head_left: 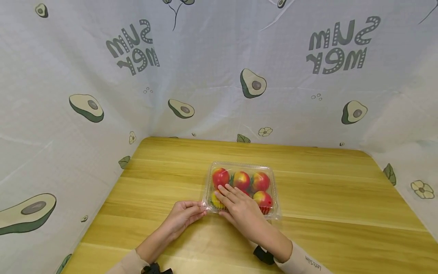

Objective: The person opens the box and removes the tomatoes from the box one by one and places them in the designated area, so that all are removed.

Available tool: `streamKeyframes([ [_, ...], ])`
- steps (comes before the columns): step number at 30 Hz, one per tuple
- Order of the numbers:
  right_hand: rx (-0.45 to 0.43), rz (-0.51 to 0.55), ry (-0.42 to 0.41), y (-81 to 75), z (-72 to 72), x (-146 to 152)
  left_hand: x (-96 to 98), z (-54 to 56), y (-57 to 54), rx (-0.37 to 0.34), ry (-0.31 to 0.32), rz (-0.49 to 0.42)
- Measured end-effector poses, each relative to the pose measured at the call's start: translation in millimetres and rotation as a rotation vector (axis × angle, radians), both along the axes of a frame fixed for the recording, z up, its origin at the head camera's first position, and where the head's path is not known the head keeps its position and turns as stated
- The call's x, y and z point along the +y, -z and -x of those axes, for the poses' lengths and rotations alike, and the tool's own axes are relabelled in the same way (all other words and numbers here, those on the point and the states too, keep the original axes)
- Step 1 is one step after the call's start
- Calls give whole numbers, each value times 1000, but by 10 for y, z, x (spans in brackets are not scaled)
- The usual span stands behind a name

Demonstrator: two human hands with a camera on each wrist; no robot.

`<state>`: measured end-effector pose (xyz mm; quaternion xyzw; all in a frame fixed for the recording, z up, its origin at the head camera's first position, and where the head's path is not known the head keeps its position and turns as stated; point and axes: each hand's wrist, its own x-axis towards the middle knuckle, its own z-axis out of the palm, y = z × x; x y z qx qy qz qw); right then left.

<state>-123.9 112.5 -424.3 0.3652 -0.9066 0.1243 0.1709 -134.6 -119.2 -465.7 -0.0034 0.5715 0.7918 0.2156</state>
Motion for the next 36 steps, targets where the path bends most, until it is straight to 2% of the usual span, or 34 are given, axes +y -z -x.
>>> streamKeyframes([
  [23,16,20,2,-8,-15,12,10,-13,-26,-24,-7,28],
  [36,44,55,-3,-32,-12,15,-19,-29,-39,-41,3,1],
])
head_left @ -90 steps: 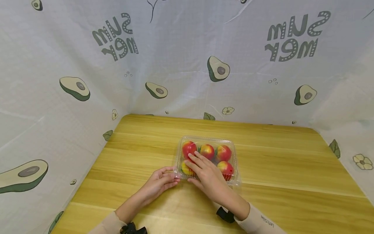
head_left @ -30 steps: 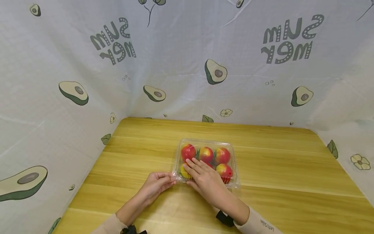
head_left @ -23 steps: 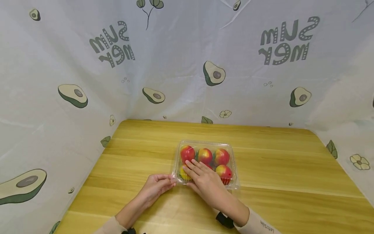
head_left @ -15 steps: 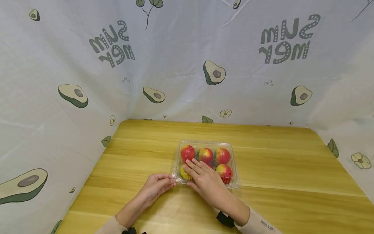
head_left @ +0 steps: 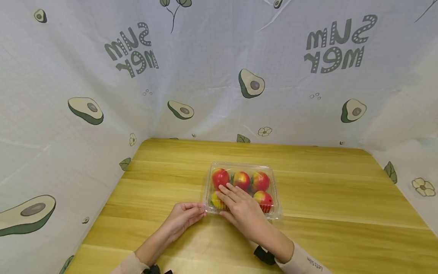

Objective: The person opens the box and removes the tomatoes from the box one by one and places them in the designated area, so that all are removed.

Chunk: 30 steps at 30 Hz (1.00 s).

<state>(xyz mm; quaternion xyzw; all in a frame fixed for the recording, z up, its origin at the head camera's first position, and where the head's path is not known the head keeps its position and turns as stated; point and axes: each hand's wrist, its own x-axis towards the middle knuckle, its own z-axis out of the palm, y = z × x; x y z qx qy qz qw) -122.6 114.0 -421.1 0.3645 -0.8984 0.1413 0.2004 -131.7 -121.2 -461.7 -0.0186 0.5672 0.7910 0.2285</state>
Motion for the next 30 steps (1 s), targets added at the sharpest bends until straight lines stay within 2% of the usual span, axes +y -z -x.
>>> streamKeyframes([
  [5,7,10,16,-21,2,11,-1,8,-9,-1,3,-9],
  [17,62,155,22,-65,1,29,-29,3,5,24,41,-38],
  [25,62,200,28,-109,-23,56,-32,-7,4,22,42,-46],
  [30,70,264,7,-120,-27,78,-27,-16,12,19,44,-54],
])
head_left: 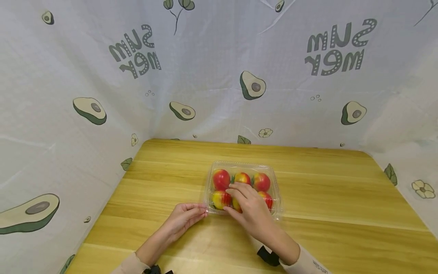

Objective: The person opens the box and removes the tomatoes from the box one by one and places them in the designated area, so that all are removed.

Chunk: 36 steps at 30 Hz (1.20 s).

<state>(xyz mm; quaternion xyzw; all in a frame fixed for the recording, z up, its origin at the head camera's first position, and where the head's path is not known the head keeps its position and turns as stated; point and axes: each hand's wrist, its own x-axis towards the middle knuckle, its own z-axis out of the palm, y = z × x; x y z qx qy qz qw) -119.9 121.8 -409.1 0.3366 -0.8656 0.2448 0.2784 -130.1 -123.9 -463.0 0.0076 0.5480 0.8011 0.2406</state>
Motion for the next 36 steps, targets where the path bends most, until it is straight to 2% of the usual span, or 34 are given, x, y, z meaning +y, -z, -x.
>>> streamKeyframes([
  [5,18,76,-5,-25,-3,30,-3,-3,5,-6,4,1],
  [12,75,118,21,-69,24,97,-11,8,27,-15,6,-3],
  [21,53,137,27,-114,27,190,-5,16,39,-26,-1,-12],
  [27,78,165,50,-165,28,276,1,15,42,-27,9,-2],
  [36,54,181,88,-244,29,412,-12,23,48,-44,6,-21],
])
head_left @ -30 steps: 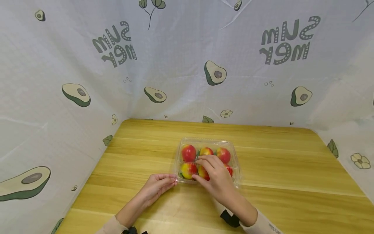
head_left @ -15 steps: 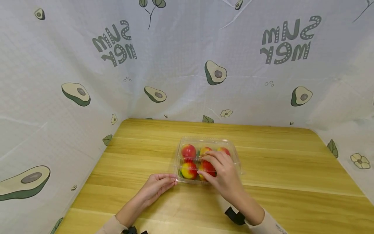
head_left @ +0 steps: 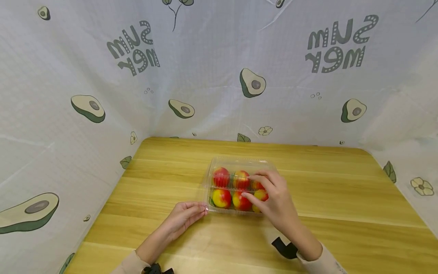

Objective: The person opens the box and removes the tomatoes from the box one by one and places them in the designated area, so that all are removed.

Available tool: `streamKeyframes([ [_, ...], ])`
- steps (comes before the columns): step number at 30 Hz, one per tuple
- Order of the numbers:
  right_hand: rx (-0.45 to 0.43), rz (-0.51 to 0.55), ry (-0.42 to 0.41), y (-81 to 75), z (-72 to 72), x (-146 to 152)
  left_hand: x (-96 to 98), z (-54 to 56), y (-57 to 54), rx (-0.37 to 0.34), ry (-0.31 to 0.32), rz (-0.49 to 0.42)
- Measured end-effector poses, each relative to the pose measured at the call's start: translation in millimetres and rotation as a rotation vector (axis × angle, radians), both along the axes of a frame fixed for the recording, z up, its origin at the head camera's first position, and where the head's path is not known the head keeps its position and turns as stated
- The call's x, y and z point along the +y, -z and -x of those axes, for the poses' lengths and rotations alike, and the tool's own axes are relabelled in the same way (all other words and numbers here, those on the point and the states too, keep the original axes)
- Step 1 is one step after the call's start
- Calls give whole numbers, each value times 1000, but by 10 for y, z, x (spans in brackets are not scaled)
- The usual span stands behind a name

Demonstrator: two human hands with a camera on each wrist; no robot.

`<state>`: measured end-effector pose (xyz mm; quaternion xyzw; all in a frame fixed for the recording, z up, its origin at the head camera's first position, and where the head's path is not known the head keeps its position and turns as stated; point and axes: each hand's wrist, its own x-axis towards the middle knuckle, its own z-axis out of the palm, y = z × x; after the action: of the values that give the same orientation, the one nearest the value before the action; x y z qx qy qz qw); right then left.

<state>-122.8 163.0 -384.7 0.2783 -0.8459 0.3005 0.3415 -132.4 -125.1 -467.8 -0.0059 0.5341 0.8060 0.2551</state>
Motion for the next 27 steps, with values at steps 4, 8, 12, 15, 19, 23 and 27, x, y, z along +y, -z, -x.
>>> streamKeyframes([
  [4,12,0,23,-22,5,51,-4,-6,2,-5,-2,-7],
  [8,31,4,32,-41,21,111,-3,-9,1,-10,-3,-7],
  [12,28,36,36,-64,38,183,3,-8,-11,-12,-1,-8],
  [15,16,64,43,-87,47,231,5,-7,-20,-11,-2,-11],
  [19,-8,94,71,-111,47,287,3,-12,-27,-14,-6,-14],
  [23,-30,128,88,-138,52,333,1,-16,-25,-17,-6,-14],
  [27,-45,163,81,-169,76,369,1,-15,-15,-13,-7,-13],
])
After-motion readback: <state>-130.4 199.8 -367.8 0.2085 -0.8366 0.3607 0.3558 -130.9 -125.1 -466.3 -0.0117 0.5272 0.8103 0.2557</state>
